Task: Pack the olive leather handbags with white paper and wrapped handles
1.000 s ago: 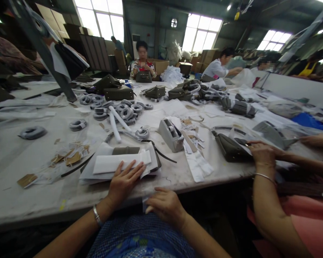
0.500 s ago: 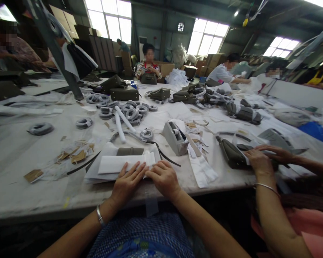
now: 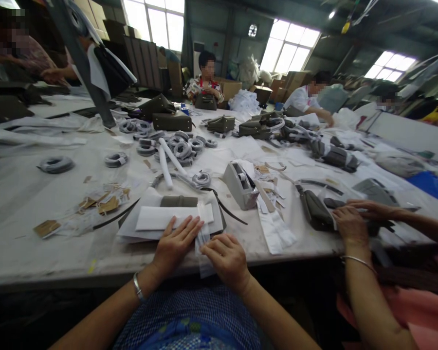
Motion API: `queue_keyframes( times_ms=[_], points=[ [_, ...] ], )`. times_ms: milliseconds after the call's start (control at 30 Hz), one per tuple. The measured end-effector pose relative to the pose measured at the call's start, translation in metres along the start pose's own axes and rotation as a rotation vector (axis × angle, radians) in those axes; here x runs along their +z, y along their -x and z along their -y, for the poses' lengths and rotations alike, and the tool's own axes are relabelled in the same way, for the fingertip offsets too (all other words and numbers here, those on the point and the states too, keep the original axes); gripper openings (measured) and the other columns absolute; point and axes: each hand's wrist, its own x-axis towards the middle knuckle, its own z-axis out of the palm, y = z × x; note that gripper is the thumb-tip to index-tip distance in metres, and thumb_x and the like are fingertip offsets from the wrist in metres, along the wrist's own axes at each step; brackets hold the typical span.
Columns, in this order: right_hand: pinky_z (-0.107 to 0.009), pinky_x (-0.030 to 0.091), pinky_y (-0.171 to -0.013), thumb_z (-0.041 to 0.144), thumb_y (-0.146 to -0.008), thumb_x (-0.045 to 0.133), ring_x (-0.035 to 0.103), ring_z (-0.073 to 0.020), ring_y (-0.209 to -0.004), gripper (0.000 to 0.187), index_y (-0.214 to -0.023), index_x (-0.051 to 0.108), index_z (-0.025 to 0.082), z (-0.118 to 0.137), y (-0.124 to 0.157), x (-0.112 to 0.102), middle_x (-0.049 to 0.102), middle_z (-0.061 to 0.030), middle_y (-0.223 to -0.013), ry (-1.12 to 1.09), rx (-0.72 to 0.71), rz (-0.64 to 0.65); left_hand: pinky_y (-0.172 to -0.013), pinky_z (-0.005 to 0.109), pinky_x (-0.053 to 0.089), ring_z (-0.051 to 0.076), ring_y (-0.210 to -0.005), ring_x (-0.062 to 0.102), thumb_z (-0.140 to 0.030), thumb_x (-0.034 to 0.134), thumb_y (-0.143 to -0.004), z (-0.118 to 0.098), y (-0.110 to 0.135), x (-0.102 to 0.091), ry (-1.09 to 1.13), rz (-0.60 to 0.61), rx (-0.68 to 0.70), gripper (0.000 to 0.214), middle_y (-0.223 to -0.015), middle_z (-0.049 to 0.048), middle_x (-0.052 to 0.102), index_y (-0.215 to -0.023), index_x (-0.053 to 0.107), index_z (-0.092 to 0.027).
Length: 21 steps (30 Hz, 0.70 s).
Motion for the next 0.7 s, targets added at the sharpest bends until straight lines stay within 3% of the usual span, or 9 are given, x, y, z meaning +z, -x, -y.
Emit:
queue_keyframes(
  times_ms=[233, 333, 467, 600, 700],
  points=[
    [-0.03, 0.046, -0.075, 0.014, -0.097, 0.057, 0.066, -0.0175, -0.087, 0.018, -0.102, 0.072, 0.021, -0.014, 0.018, 0.02, 0.076, -0.001, -0.09, 0.061, -0.008, -0.007, -0.123, 0.054, 0.016, 0.025, -0.14, 0.041, -0.026, 0.054, -0.093, -0.001, -0.009, -0.025, 0.185, 0.093, -0.032, 0.064, -0.151, 0.0041, 0.045, -0.153, 0.03, -0.024],
    [-0.03, 0.047, -0.075, 0.015, -0.097, 0.058, 0.067, -0.017, -0.086, 0.018, -0.107, 0.072, 0.022, -0.018, 0.021, 0.027, 0.077, -0.0008, -0.093, 0.074, -0.009, -0.019, -0.121, 0.056, 0.018, 0.026, -0.14, 0.041, -0.035, 0.056, -0.093, -0.002, -0.013, -0.031, 0.227, 0.116, -0.047, 0.058, -0.15, 0.0026, 0.047, -0.148, 0.04, -0.028],
    [-0.03, 0.05, -0.078, 0.013, -0.096, 0.06, 0.069, -0.0174, -0.088, 0.02, -0.109, 0.072, 0.022, -0.019, 0.022, 0.033, 0.077, -0.0007, -0.095, 0.074, 0.008, -0.056, -0.12, 0.054, 0.022, 0.025, -0.133, 0.051, -0.036, 0.051, -0.1, -0.004, -0.013, -0.018, 0.152, 0.004, -0.07, 0.037, -0.142, 0.0007, 0.056, -0.137, 0.054, -0.032],
    [-0.032, 0.052, -0.082, 0.012, -0.097, 0.057, 0.07, -0.018, -0.088, 0.021, -0.108, 0.072, 0.021, -0.017, 0.027, 0.031, 0.077, -0.0022, -0.095, 0.017, 0.02, -0.025, -0.12, 0.053, 0.022, 0.023, -0.13, 0.054, -0.028, 0.052, -0.099, -0.005, -0.009, -0.003, 0.071, -0.062, -0.066, 0.038, -0.14, -0.0015, 0.057, -0.137, 0.053, -0.034],
    [-0.039, 0.051, -0.096, 0.01, -0.098, 0.053, 0.069, -0.0183, -0.096, 0.026, -0.117, 0.068, 0.021, -0.014, 0.048, 0.02, 0.077, -0.0035, -0.101, -0.063, 0.021, 0.045, -0.119, 0.053, 0.024, 0.023, -0.13, 0.054, -0.028, 0.054, -0.098, -0.006, -0.009, -0.001, 0.049, -0.07, -0.075, 0.039, -0.14, -0.0021, 0.057, -0.137, 0.053, -0.035]
  ],
)
